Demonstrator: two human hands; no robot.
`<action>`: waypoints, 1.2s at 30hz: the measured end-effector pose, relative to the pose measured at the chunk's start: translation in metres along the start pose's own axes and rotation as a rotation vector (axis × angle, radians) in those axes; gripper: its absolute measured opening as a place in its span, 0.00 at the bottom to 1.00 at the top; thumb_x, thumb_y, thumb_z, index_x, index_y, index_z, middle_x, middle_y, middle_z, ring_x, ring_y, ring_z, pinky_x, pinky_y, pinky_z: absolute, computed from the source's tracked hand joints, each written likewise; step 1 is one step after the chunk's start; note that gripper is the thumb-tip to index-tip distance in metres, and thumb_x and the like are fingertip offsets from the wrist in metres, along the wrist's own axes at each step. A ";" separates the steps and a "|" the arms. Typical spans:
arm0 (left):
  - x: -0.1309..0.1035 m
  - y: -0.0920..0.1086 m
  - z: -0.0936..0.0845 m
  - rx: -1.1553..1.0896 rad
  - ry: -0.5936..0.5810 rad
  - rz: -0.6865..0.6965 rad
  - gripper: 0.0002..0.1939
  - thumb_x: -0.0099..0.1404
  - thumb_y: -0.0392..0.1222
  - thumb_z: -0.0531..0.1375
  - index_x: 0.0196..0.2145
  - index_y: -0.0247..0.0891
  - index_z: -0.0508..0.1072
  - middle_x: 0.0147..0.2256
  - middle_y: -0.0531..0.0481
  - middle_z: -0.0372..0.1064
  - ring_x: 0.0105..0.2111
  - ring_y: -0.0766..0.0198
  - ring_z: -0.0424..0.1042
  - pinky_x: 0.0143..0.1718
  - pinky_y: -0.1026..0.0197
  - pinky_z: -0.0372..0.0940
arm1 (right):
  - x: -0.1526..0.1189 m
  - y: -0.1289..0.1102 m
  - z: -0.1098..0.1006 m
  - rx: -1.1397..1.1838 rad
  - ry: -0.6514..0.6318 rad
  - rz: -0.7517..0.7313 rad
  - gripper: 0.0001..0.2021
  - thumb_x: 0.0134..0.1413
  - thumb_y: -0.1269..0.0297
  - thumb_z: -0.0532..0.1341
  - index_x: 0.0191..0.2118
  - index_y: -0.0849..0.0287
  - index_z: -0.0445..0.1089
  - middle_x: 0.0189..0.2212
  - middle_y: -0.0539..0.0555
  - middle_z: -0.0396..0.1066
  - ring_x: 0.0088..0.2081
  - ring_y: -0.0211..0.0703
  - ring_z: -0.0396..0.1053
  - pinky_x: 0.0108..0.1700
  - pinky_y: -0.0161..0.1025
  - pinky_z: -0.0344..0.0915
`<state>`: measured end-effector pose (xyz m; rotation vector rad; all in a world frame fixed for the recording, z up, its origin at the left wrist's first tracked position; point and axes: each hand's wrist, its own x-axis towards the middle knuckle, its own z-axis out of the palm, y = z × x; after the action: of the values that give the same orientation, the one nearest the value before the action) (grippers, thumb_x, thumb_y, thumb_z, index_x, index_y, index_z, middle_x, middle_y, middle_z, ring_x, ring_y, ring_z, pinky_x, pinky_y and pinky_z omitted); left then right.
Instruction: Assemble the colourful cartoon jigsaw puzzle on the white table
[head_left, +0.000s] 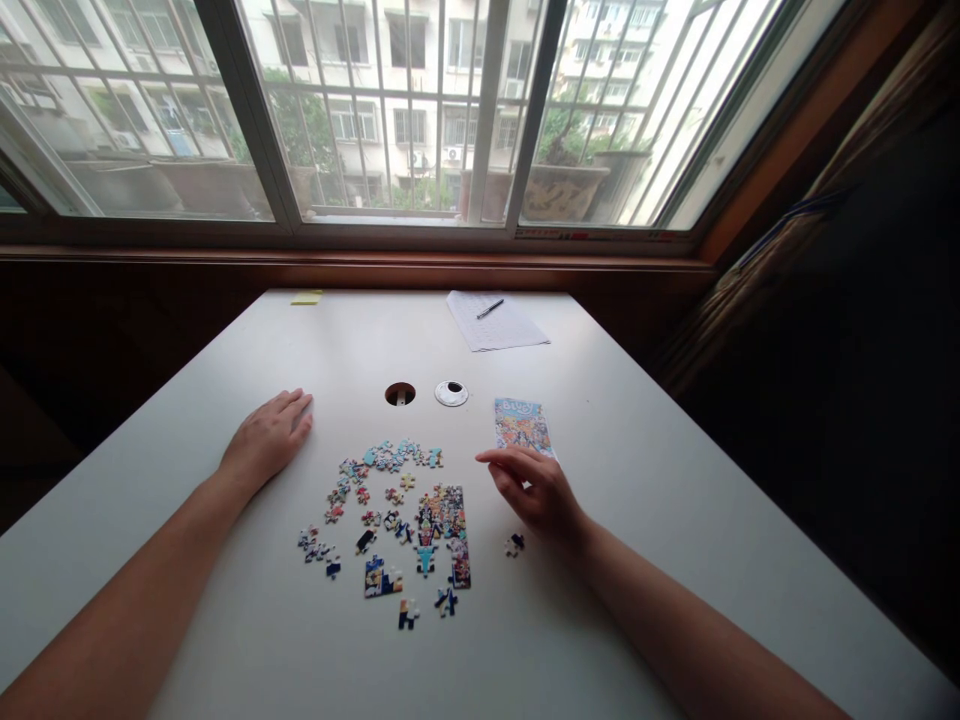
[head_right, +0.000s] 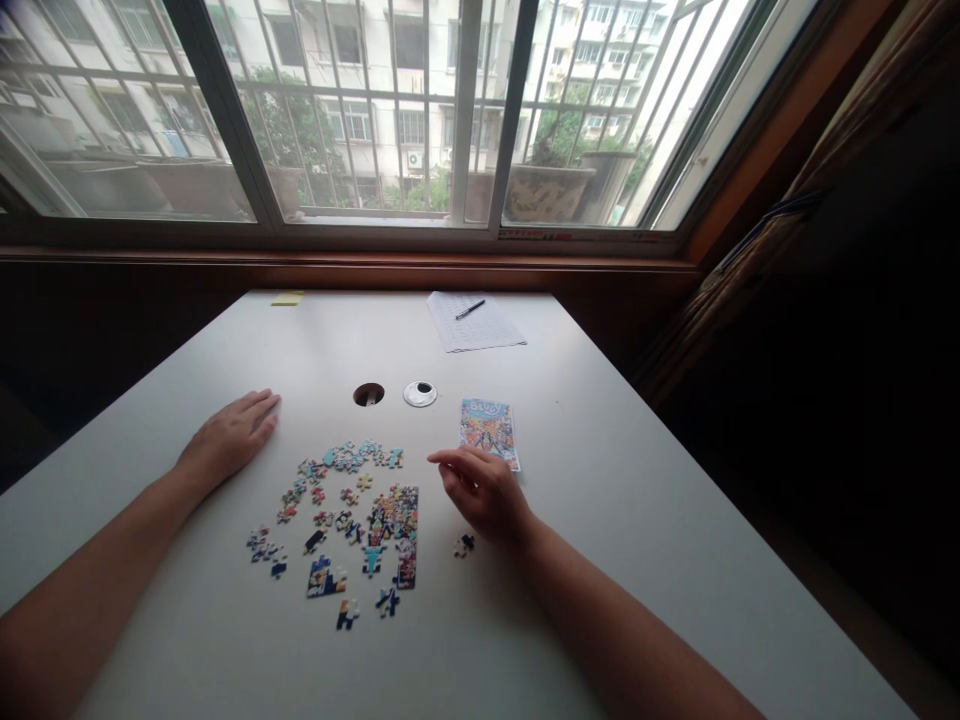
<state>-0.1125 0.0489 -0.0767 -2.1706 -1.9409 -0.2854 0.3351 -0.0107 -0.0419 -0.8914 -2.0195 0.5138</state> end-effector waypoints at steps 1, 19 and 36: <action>0.000 0.001 -0.001 0.001 0.001 0.000 0.30 0.73 0.51 0.42 0.63 0.34 0.66 0.64 0.42 0.61 0.64 0.50 0.59 0.65 0.48 0.55 | 0.000 0.000 0.000 0.000 -0.001 0.001 0.11 0.65 0.70 0.56 0.46 0.56 0.75 0.33 0.53 0.75 0.30 0.38 0.69 0.32 0.36 0.64; 0.000 0.001 -0.002 -0.030 0.000 -0.021 0.28 0.71 0.50 0.46 0.62 0.37 0.67 0.64 0.44 0.61 0.65 0.51 0.59 0.66 0.50 0.54 | 0.001 -0.003 -0.001 -0.008 -0.011 -0.001 0.11 0.65 0.69 0.56 0.45 0.55 0.76 0.33 0.53 0.75 0.31 0.39 0.70 0.32 0.37 0.66; 0.000 0.002 -0.003 0.010 -0.024 -0.022 0.29 0.72 0.51 0.43 0.63 0.36 0.66 0.65 0.43 0.60 0.65 0.51 0.59 0.65 0.49 0.55 | 0.000 -0.001 -0.001 -0.003 -0.017 -0.004 0.11 0.65 0.69 0.56 0.45 0.56 0.76 0.33 0.53 0.75 0.31 0.39 0.70 0.33 0.36 0.66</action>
<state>-0.1106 0.0480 -0.0744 -2.1576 -1.9756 -0.2541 0.3352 -0.0111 -0.0407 -0.8877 -2.0380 0.5176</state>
